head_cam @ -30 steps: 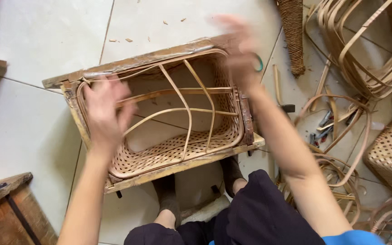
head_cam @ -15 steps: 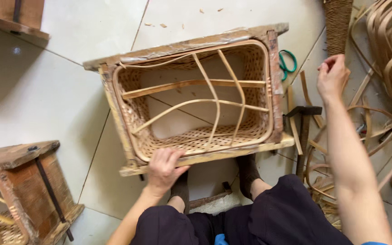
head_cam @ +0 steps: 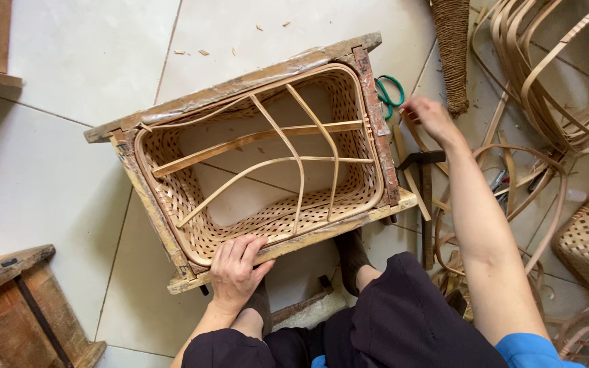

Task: The person sits on the floor weaving bamboo strips into a rectangular woven basket held in a wooden frame. They bend and tuck flexible bamboo strips along the basket rim, trim excess material with scissors, thread additional strips across the basket opening, and tap strips into place with a hammer.

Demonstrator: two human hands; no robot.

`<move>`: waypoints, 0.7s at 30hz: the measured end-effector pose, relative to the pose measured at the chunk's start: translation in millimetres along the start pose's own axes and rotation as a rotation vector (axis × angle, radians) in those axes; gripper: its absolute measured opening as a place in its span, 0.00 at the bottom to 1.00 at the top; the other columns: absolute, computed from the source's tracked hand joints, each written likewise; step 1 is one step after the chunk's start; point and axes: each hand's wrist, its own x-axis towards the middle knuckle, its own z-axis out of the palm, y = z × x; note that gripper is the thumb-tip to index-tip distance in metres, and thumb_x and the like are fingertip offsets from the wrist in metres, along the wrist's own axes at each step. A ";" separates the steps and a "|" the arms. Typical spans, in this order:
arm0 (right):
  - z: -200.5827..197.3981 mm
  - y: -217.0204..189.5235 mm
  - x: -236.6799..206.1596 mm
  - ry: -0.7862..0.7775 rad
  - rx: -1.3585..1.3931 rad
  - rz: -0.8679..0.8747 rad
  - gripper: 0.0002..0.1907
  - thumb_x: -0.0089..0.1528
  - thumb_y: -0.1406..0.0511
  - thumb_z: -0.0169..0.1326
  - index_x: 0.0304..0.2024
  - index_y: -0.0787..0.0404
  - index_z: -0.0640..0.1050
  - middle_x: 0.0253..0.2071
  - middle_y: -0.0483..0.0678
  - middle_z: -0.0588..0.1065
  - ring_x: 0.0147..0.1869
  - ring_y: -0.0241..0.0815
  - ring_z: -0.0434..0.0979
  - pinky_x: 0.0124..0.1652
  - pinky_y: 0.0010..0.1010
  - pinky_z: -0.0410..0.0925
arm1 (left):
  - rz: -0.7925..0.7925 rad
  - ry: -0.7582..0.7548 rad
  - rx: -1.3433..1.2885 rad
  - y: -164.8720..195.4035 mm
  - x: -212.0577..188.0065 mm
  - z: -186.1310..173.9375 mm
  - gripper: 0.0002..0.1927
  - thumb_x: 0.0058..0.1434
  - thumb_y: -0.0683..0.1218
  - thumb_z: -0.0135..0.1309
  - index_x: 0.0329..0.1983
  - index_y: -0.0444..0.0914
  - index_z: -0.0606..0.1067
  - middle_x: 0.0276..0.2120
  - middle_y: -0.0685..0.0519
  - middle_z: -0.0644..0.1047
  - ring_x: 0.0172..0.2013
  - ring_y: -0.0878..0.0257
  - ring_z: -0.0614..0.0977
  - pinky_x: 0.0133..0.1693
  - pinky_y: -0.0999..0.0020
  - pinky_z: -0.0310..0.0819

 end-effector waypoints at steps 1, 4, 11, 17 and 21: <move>-1.5 0.0 -5.5 -0.140 0.038 -0.057 0.12 0.71 0.60 0.52 0.50 0.59 0.81 0.46 0.48 0.81 0.49 0.37 0.79 0.50 0.29 0.71 | -0.003 0.003 -0.001 0.2 -0.3 0.4 0.28 0.38 0.48 0.71 0.46 0.45 0.79 0.42 0.56 0.78 0.43 0.55 0.79 0.46 0.58 0.73; 4.1 -12.6 -18.6 -0.230 0.035 -0.101 0.11 0.67 0.65 0.56 0.50 0.59 0.81 0.47 0.44 0.81 0.50 0.34 0.80 0.51 0.27 0.72 | -0.003 0.015 -0.011 0.2 -0.8 2.0 0.28 0.38 0.48 0.71 0.46 0.44 0.78 0.43 0.56 0.78 0.44 0.55 0.79 0.47 0.58 0.74; -30.0 -159.7 -29.6 0.610 -0.273 -0.831 0.11 0.83 0.66 0.43 0.48 0.63 0.74 0.36 0.45 0.74 0.36 0.34 0.78 0.34 0.25 0.77 | 0.018 0.076 -0.012 -4.8 3.6 4.7 0.24 0.43 0.50 0.70 0.45 0.44 0.80 0.41 0.56 0.78 0.42 0.55 0.78 0.44 0.58 0.74; 90.7 -276.8 -76.7 0.148 0.294 -0.661 0.14 0.79 0.59 0.38 0.50 0.61 0.71 0.31 0.42 0.68 0.28 0.34 0.69 0.24 0.25 0.65 | 0.059 0.095 -0.062 -8.7 4.7 3.0 0.22 0.46 0.52 0.71 0.44 0.42 0.80 0.34 0.55 0.76 0.39 0.55 0.77 0.41 0.60 0.74; 194.8 -293.9 -80.4 0.108 0.180 -0.698 0.14 0.81 0.61 0.35 0.48 0.62 0.69 0.37 0.43 0.70 0.37 0.33 0.69 0.35 0.26 0.69 | 0.056 0.094 -0.020 -9.5 6.7 4.4 0.20 0.45 0.52 0.70 0.42 0.43 0.80 0.32 0.56 0.75 0.38 0.57 0.77 0.41 0.60 0.74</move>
